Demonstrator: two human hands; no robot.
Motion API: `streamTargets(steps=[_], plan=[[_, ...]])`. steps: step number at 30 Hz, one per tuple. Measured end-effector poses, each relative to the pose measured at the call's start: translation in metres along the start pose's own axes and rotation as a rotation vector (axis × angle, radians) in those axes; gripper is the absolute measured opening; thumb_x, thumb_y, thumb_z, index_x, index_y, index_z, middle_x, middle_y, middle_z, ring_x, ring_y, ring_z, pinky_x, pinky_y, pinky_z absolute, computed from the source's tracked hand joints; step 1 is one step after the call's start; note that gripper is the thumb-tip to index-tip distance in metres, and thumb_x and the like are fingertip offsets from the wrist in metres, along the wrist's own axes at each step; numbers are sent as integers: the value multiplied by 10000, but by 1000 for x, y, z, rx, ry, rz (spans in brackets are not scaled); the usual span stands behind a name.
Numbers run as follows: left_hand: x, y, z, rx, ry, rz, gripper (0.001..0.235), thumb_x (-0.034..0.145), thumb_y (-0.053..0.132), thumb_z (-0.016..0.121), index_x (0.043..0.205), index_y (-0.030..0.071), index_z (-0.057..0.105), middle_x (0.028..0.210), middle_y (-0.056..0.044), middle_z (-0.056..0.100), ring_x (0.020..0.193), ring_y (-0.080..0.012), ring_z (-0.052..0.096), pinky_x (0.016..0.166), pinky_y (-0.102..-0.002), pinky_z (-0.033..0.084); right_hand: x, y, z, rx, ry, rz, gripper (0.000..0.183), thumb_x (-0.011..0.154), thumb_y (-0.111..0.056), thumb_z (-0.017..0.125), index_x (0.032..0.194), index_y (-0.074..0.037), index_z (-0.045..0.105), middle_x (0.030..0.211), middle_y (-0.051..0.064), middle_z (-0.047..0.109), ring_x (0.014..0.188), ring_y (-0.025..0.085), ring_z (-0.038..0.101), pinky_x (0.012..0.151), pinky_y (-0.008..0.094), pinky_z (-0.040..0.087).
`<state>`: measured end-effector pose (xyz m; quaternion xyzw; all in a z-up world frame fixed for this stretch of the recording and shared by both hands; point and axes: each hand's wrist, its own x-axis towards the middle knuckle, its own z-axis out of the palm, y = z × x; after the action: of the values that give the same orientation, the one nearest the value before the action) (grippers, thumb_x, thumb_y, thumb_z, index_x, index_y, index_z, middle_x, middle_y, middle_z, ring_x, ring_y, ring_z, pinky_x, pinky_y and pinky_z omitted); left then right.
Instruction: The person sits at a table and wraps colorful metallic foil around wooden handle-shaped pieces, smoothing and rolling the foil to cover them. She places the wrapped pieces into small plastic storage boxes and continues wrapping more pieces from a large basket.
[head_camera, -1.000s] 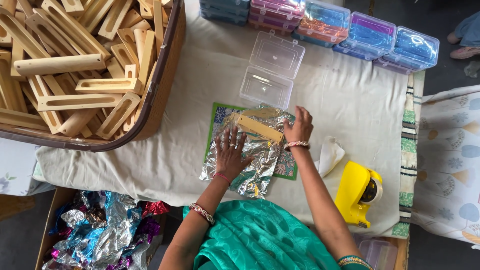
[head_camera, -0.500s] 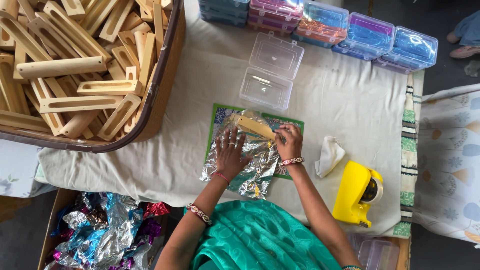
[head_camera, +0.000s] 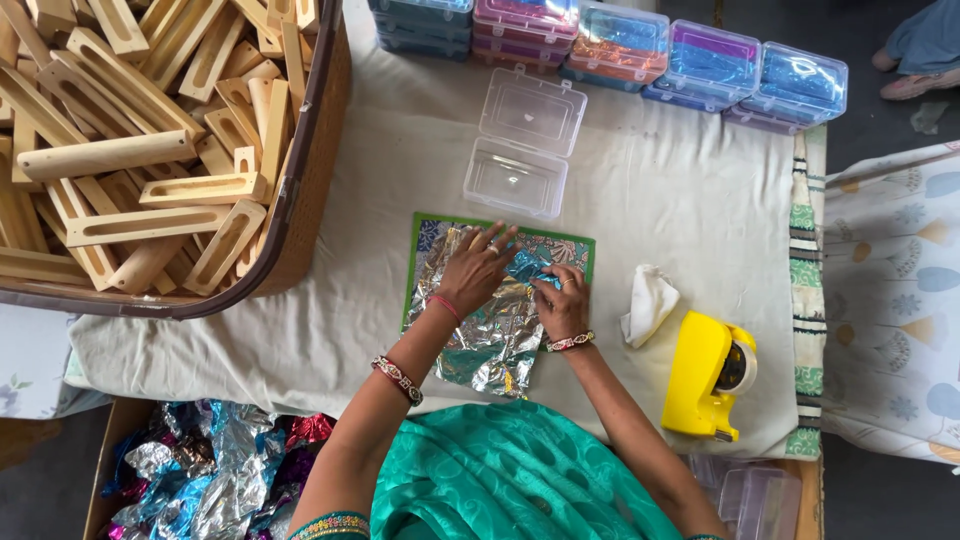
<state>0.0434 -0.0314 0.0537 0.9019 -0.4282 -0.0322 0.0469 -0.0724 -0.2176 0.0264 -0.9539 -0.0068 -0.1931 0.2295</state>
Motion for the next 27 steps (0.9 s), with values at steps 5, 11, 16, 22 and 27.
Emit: streamTargets(steps=[5, 11, 16, 22, 27], plan=[[-21, -5, 10, 0, -83, 18, 654, 994, 449, 509, 1587, 238, 328, 1690, 20, 237, 1547, -195, 190, 1255, -473, 143, -9, 16, -9, 97, -25, 44, 223, 792, -173, 828, 1009, -135, 791, 1169, 39, 696, 1177, 268, 605, 1007, 440, 469], [-28, 0, 32, 67, -75, -43, 689, 1013, 537, 403, 1627, 309, 189, 1710, 64, 132, 1565, -164, 105, 1266, -488, 62, 8, 52, -4, 340, 26, 281, 256, 908, -285, 797, 1110, -131, 760, 1191, 27, 698, 1135, 223, 681, 1000, 369, 572], [-25, 5, 31, 93, -77, -72, 681, 1015, 544, 376, 1622, 324, 159, 1707, 81, 102, 1562, -153, 73, 1264, -491, 33, 31, 40, 3, 174, -119, 100, 424, 814, -308, 832, 1167, -90, 748, 1213, 80, 710, 1161, 279, 634, 1015, 403, 510], [-26, 8, 21, 31, -7, -124, 686, 1008, 508, 424, 1621, 261, 244, 1706, 43, 166, 1569, -170, 117, 1265, -522, 68, 31, 48, 14, 92, -238, 39, 473, 793, -367, 828, 1184, -112, 751, 1189, 79, 730, 1161, 287, 637, 1027, 423, 487], [-14, -9, 3, -254, 97, -387, 626, 985, 446, 588, 1494, 104, 463, 1563, -73, 453, 1487, -249, 350, 1215, -588, 207, 23, 53, 20, -15, -203, -58, 482, 877, -453, 750, 1189, -87, 739, 1137, 75, 745, 1084, 264, 664, 942, 431, 507]])
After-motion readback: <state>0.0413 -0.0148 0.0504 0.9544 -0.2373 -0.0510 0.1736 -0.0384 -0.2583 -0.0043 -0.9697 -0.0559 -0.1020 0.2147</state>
